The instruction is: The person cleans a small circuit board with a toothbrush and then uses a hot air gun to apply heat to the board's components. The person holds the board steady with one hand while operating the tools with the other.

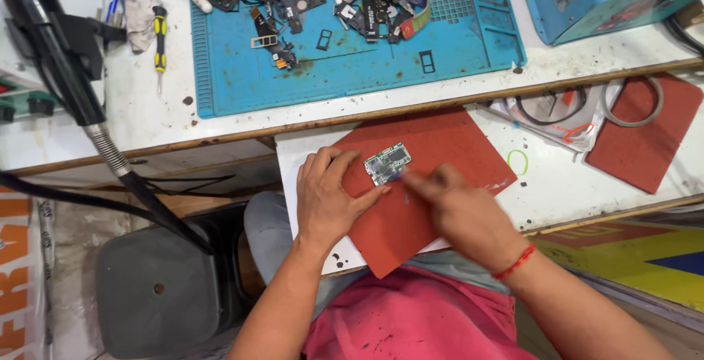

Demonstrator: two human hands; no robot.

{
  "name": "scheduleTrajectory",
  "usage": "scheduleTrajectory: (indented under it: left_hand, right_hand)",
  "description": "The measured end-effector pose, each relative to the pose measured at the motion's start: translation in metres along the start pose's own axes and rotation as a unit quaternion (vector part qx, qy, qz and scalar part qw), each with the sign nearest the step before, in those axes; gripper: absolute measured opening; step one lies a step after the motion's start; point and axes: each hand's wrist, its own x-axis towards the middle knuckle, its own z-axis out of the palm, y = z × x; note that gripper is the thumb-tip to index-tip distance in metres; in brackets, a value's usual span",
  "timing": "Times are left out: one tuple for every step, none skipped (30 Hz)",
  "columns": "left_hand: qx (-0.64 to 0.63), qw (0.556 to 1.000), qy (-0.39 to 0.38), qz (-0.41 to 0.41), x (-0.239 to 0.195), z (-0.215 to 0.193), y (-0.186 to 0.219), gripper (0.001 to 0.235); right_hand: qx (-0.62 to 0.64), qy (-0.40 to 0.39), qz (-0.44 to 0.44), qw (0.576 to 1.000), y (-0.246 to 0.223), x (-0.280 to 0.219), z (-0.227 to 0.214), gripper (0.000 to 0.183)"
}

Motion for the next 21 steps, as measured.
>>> scheduleTrajectory:
  left_hand:
    - [-0.001,1.000,0.002,0.001,0.000,0.001,0.000,0.056]
    - [0.008,1.000,0.000,0.005,-0.006,0.001,0.002,0.053]
    - [0.017,1.000,-0.003,0.009,-0.012,0.000,0.004,0.050]
    - [0.029,0.999,0.001,0.025,-0.007,-0.001,0.004,0.047]
    - [0.029,0.999,-0.003,0.028,-0.002,-0.002,0.004,0.046]
    - [0.026,0.999,-0.009,0.032,0.002,-0.003,0.004,0.044]
    - [0.024,0.999,-0.015,0.035,0.005,-0.003,0.002,0.043]
    - [0.022,0.999,-0.020,0.032,0.002,-0.002,0.003,0.043]
    - [0.020,0.999,-0.026,0.028,-0.001,-0.001,0.003,0.043]
    - [0.023,0.999,-0.020,0.022,-0.002,0.000,0.004,0.043]
    - [0.023,0.999,-0.018,0.015,-0.001,0.001,0.005,0.043]
    - [0.028,0.999,-0.023,0.013,0.001,0.000,0.003,0.043]
    - [0.033,0.999,-0.027,0.012,0.004,-0.001,0.002,0.043]
    - [0.032,0.999,-0.024,0.015,0.004,-0.002,0.002,0.043]
    - [0.031,0.999,-0.021,0.018,0.003,-0.002,0.001,0.043]
    - [0.026,0.999,-0.017,0.016,0.000,0.001,0.002,0.044]
    - [0.026,0.999,-0.023,0.009,-0.004,0.002,0.003,0.044]
    - [0.027,0.999,-0.026,0.003,-0.003,0.002,0.003,0.044]
    - [0.029,0.999,-0.029,-0.002,-0.002,0.002,0.003,0.044]
    - [0.030,0.999,-0.025,0.003,-0.002,0.002,0.003,0.046]
    - [0.032,0.999,-0.022,0.007,-0.002,0.000,0.003,0.048]
  right_hand:
    - [-0.026,0.021,0.016,0.999,0.002,0.000,-0.002,0.059]
    - [-0.049,0.035,0.034,0.998,0.002,-0.004,-0.002,0.057]
    - [-0.072,0.049,0.052,0.995,0.000,-0.011,-0.001,0.055]
    - [-0.061,0.025,0.031,0.997,-0.001,-0.009,-0.001,0.057]
    - [-0.050,0.001,0.010,0.999,-0.003,-0.007,0.000,0.059]
    - [-0.040,-0.025,-0.008,0.999,-0.004,-0.006,0.001,0.062]
    - [-0.046,0.004,0.030,0.998,-0.004,-0.003,0.004,0.059]
    - [-0.058,0.024,0.067,0.996,-0.002,-0.005,0.006,0.057]
    - [-0.069,0.043,0.104,0.991,-0.001,-0.009,0.008,0.054]
    - [-0.063,0.024,0.064,0.996,0.001,-0.008,0.007,0.057]
    - [-0.058,0.005,0.024,0.998,0.003,-0.007,0.005,0.060]
    - [-0.044,-0.010,-0.012,0.999,0.003,-0.005,0.005,0.063]
    - [-0.057,0.000,0.006,0.998,0.005,-0.001,0.005,0.061]
    - [-0.067,0.009,0.030,0.997,0.005,-0.002,0.007,0.059]
    - [-0.077,0.018,0.054,0.995,0.005,-0.002,0.010,0.057]
    - [-0.074,-0.001,0.057,0.996,0.006,-0.005,0.011,0.058]
    - [-0.072,-0.020,0.060,0.995,0.006,-0.007,0.014,0.059]
    - [-0.069,-0.035,0.059,0.995,0.007,-0.004,0.014,0.059]
    - [-0.068,-0.034,0.048,0.996,0.007,-0.002,0.014,0.060]
    - [-0.066,-0.031,0.040,0.996,0.007,-0.001,0.015,0.060]
    - [-0.065,-0.029,0.033,0.997,0.006,-0.001,0.015,0.061]
